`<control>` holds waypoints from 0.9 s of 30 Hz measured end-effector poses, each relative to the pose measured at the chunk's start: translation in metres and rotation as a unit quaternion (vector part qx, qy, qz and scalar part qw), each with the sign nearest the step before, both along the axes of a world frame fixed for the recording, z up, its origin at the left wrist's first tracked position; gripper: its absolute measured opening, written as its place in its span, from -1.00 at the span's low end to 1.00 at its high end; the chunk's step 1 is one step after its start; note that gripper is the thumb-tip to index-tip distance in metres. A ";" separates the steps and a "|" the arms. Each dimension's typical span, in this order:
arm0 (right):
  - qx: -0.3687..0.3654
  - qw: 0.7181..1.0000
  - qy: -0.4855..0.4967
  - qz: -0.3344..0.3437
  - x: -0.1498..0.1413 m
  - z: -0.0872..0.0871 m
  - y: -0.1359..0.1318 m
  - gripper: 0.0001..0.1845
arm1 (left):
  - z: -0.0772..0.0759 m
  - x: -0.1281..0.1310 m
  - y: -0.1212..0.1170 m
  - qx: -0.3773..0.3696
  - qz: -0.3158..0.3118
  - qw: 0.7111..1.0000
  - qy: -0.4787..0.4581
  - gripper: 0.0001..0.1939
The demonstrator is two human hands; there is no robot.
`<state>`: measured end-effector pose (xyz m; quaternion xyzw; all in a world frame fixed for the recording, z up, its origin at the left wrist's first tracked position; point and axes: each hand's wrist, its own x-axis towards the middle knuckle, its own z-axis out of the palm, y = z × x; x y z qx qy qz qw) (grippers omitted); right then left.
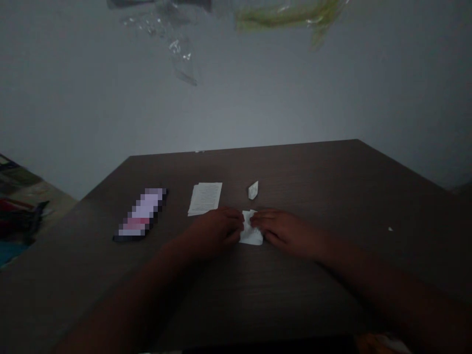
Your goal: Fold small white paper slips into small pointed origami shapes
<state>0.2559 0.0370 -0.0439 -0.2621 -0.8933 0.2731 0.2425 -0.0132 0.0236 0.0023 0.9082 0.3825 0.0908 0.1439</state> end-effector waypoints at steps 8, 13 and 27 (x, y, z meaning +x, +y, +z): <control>-0.019 1.000 0.011 -0.006 0.000 0.005 -0.002 -0.73 | 0.000 -0.007 0.006 -0.061 -0.027 0.998 0.007 -0.72; 0.015 0.999 -0.046 0.015 -0.003 0.009 -0.005 -0.68 | 0.003 -0.005 0.003 -0.075 -0.020 0.997 -0.009 -0.72; 0.062 0.995 -0.076 0.022 0.000 -0.003 0.000 -0.64 | -0.006 -0.017 0.020 -0.078 -0.030 0.996 -0.010 -0.73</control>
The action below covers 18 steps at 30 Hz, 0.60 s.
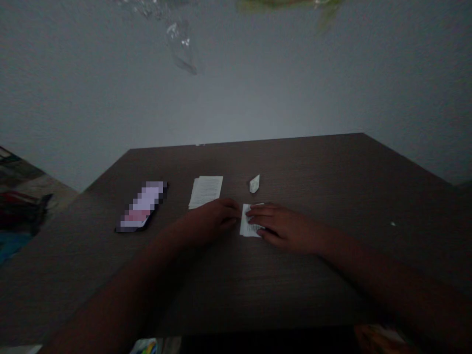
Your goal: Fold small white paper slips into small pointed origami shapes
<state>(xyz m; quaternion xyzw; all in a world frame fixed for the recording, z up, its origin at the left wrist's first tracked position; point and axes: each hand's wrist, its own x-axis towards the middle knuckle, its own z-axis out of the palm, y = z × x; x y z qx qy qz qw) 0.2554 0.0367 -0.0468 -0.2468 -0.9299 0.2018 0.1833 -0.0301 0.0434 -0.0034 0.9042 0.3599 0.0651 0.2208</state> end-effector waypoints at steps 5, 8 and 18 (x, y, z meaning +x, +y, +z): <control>0.021 1.000 -0.003 0.006 0.002 -0.004 0.001 -0.63 | -0.004 0.001 0.000 0.007 -0.008 1.000 0.014 -0.74; 0.032 0.999 -0.007 0.007 0.003 -0.004 0.002 -0.62 | -0.003 0.003 -0.003 0.015 -0.008 1.000 0.026 -0.75; 0.068 0.997 -0.019 0.014 0.003 -0.009 0.006 -0.58 | -0.001 0.005 -0.007 0.024 -0.008 0.999 0.023 -0.73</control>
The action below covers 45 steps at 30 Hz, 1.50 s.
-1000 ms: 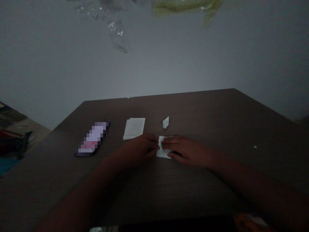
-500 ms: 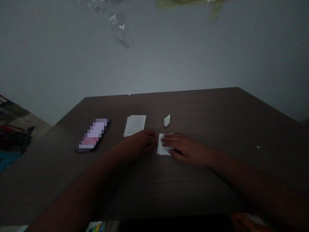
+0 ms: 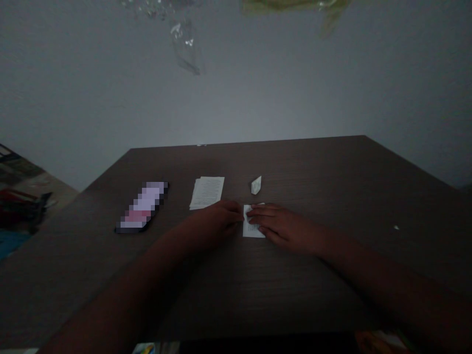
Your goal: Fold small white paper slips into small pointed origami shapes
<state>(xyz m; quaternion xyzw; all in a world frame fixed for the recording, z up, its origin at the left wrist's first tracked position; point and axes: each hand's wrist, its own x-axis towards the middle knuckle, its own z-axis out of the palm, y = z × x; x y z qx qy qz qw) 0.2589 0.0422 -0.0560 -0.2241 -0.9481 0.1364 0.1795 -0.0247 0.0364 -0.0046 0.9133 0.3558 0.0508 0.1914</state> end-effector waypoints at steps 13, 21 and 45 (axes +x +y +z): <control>-0.005 1.000 0.004 0.003 -0.002 0.001 -0.001 -0.59 | 0.001 0.001 0.003 -0.001 -0.018 1.000 -0.005 -0.63; -0.022 1.000 0.015 0.009 -0.001 -0.001 0.000 -0.57 | 0.001 -0.003 0.002 0.001 -0.029 0.999 -0.022 -0.61; -0.011 1.000 0.018 0.016 -0.006 0.004 0.000 -0.58 | 0.003 -0.003 -0.002 0.006 0.004 0.999 0.039 -0.62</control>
